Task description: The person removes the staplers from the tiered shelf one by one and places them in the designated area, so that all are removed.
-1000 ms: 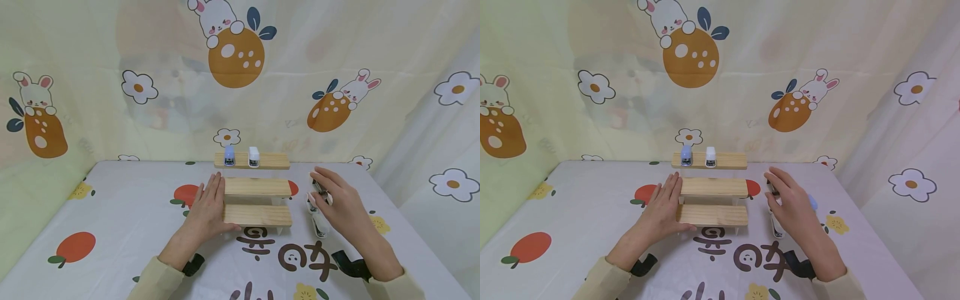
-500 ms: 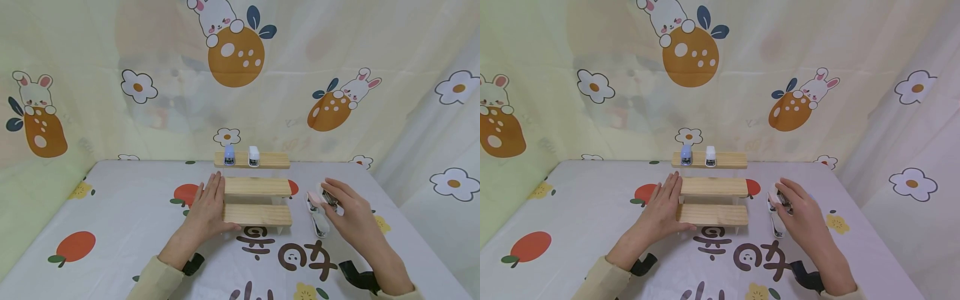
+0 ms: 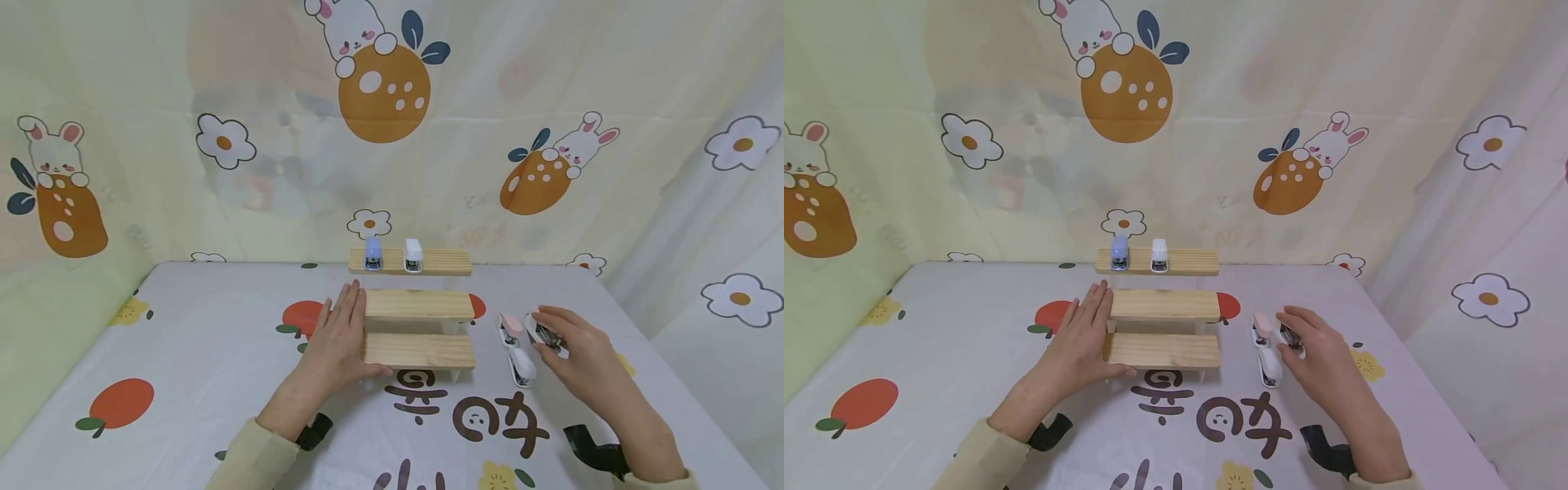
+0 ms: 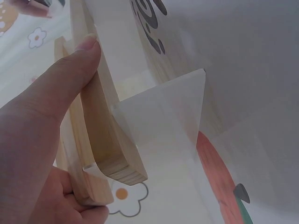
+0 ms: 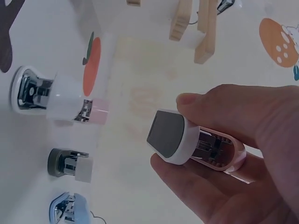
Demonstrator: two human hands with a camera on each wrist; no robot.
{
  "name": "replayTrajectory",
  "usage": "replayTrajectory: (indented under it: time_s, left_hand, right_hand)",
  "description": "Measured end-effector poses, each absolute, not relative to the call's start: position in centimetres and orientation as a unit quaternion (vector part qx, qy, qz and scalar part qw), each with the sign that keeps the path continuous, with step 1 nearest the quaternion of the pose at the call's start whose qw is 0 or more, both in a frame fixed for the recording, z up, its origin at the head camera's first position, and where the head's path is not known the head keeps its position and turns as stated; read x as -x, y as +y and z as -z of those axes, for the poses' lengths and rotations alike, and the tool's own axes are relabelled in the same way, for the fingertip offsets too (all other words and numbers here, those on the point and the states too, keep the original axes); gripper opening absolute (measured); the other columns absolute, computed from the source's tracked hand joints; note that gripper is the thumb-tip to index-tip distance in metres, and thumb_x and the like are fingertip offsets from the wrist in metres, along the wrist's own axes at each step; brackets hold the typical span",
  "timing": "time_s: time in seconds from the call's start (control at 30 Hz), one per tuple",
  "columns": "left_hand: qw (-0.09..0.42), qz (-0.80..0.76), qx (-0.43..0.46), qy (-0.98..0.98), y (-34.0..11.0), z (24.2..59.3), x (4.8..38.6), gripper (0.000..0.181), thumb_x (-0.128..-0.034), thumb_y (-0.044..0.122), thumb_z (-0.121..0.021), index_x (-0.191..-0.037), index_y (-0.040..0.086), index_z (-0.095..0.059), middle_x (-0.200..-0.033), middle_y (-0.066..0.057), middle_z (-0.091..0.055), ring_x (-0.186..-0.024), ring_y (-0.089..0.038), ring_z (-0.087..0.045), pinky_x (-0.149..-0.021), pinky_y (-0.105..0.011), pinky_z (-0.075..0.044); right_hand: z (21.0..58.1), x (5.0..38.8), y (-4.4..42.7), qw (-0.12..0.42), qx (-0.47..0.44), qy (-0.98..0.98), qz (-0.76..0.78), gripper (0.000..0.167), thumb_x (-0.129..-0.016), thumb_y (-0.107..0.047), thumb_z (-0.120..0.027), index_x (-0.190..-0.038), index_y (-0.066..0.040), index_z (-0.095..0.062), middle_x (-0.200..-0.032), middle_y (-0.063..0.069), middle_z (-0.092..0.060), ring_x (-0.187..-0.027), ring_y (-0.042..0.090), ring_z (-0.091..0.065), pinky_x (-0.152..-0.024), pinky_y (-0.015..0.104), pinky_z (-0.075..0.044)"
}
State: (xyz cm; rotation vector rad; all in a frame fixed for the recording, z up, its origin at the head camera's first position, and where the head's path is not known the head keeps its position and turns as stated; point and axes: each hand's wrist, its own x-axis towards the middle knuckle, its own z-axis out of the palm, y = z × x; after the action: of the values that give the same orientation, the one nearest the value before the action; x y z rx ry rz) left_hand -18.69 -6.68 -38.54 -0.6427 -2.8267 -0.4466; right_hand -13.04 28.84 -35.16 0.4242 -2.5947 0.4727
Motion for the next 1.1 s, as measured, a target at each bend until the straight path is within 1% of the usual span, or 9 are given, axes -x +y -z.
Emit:
replayTrajectory:
  time_s: [0.23, 0.47, 0.53, 0.83, 1.1]
  left_hand:
    - [0.103, 0.149, 0.221, -0.958, -6.6, 38.5, 18.8, 0.138, -0.0571, 0.062, -0.089, -0.155, -0.004, -0.019, -0.165, -0.019, -0.018, -0.154, -0.033, -0.017, -0.124, -0.052, -0.019]
    - [0.104, 0.150, 0.220, -0.958, -6.6, 38.4, 18.7, 0.138, -0.0565, 0.061, -0.089, -0.155, -0.005, -0.020, -0.164, -0.019, -0.019, -0.154, -0.033, -0.018, -0.124, -0.053, -0.018]
    - [0.103, 0.150, 0.219, -0.959, -6.6, 38.4, 18.7, 0.138, -0.0564, 0.061, -0.090, -0.155, -0.005, -0.020, -0.164, -0.019, -0.019, -0.154, -0.033, -0.018, -0.124, -0.053, -0.018]
    - [0.100, 0.155, 0.218, -0.958, -6.7, 38.4, 18.7, 0.137, -0.0565, 0.060, -0.090, -0.155, -0.005, -0.020, -0.164, -0.020, -0.019, -0.154, -0.033, -0.018, -0.124, -0.053, -0.019]
    - [0.103, 0.156, 0.218, -0.958, -6.7, 38.5, 18.7, 0.138, -0.0558, 0.060, -0.091, -0.155, -0.005, -0.020, -0.164, -0.020, -0.019, -0.154, -0.034, -0.018, -0.124, -0.053, -0.019]
  right_hand:
    - [35.8, 13.0, 29.6, 0.173, -0.128, -0.964, -0.159, 0.045, -0.079, 0.001, -0.077, -0.121, 0.007, -0.065, -0.129, 0.029, -0.059, -0.113, 0.047, -0.060, -0.082, 0.056, -0.056]
    - [36.7, 12.8, 30.4, 0.159, -0.121, -0.968, -0.154, 0.044, -0.077, 0.001, -0.078, -0.119, 0.008, -0.065, -0.127, 0.030, -0.060, -0.116, 0.050, -0.058, -0.086, 0.059, -0.054]
    - [36.9, 12.7, 30.5, 0.145, -0.113, -0.971, -0.156, 0.044, -0.078, 0.001, -0.078, -0.119, 0.008, -0.065, -0.128, 0.031, -0.059, -0.117, 0.051, -0.056, -0.088, 0.060, -0.053]
    - [37.8, 12.9, 30.9, 0.088, -0.082, -0.981, -0.151, 0.039, -0.078, 0.000, -0.078, -0.116, 0.005, -0.068, -0.123, 0.029, -0.062, -0.113, 0.050, -0.058, -0.089, 0.059, -0.053]
    - [38.6, 13.3, 31.1, 0.078, -0.070, -0.984, -0.142, 0.035, -0.075, 0.000, -0.080, -0.108, 0.003, -0.070, -0.118, 0.028, -0.063, -0.109, 0.048, -0.061, -0.088, 0.059, -0.054]
